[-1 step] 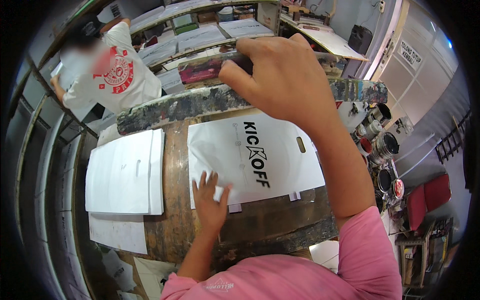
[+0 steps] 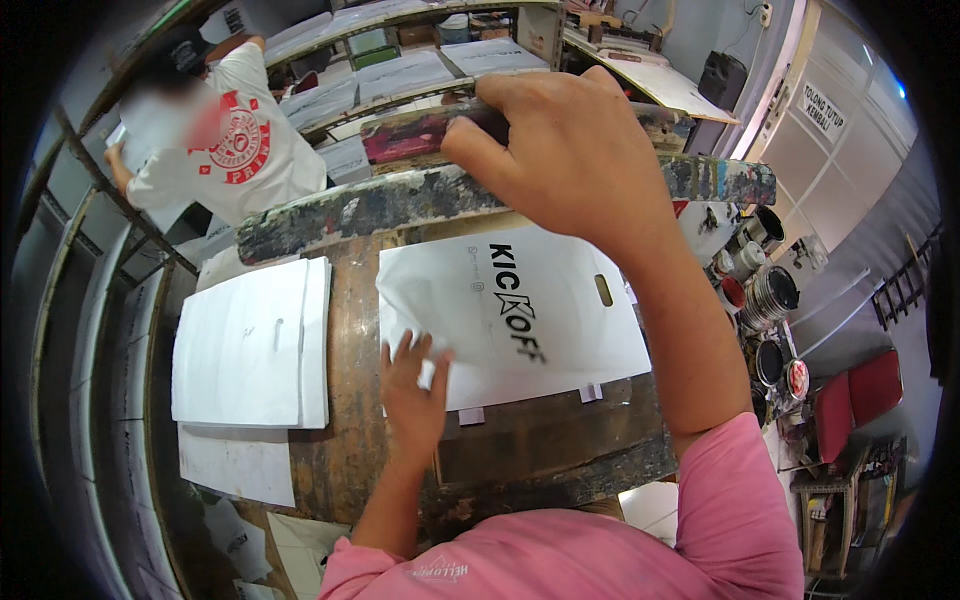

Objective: The person performs screen printing on white plastic bags by placing a bag on the base, lowering the screen frame, and using a squeegee to spread black ink across the stencil multiple times before lifting the frame and setting the bag aside.

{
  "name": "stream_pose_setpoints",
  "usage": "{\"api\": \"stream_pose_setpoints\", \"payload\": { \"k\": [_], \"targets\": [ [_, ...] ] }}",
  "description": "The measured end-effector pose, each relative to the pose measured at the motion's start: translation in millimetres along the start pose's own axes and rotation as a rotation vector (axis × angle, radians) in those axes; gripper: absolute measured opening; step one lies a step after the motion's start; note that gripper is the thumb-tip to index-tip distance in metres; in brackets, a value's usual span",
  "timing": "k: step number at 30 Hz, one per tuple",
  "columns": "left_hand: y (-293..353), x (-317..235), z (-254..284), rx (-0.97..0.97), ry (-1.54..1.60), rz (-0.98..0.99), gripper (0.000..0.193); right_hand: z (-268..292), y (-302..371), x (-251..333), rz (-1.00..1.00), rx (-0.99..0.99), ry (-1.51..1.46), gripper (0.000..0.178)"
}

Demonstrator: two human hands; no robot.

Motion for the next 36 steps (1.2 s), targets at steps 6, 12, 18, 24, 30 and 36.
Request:
{"api": "stream_pose_setpoints", "payload": {
  "k": [6,12,18,24,30,36],
  "targets": [
    [-8,14,45,-0.262,0.145,0.264,0.027,3,6,5,-0.036,0.052,0.019,0.044],
    [24,82,112,-0.432,0.168,0.366,0.03,3,12,9,-0.032,0.04,-0.025,0.042],
    [20,195,224,-0.475,0.007,0.418,0.028,6,22,17,-0.051,0.075,-0.014,0.042],
    [2,300,316,-0.475,-0.021,0.368,0.029,6,26,21,-0.085,0.14,0.036,0.041],
    [-27,398,379,-0.359,-0.199,0.374,0.036,8,33,25,-0.085,0.112,0.028,0.044],
    [-79,260,326,-0.32,-0.684,0.168,0.083,9,35,27,-0.083,0.14,0.045,0.049]
  ]
}}
Point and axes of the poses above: each hand's wrist, its own y-axis away from the middle knuckle, its own z-axis out of the back of the hand, x = y × z, the point moved 6 cm from there along -y, towards the middle knuckle, and after that the axes turned 4 degrees about -x, right-handed, at the moved point
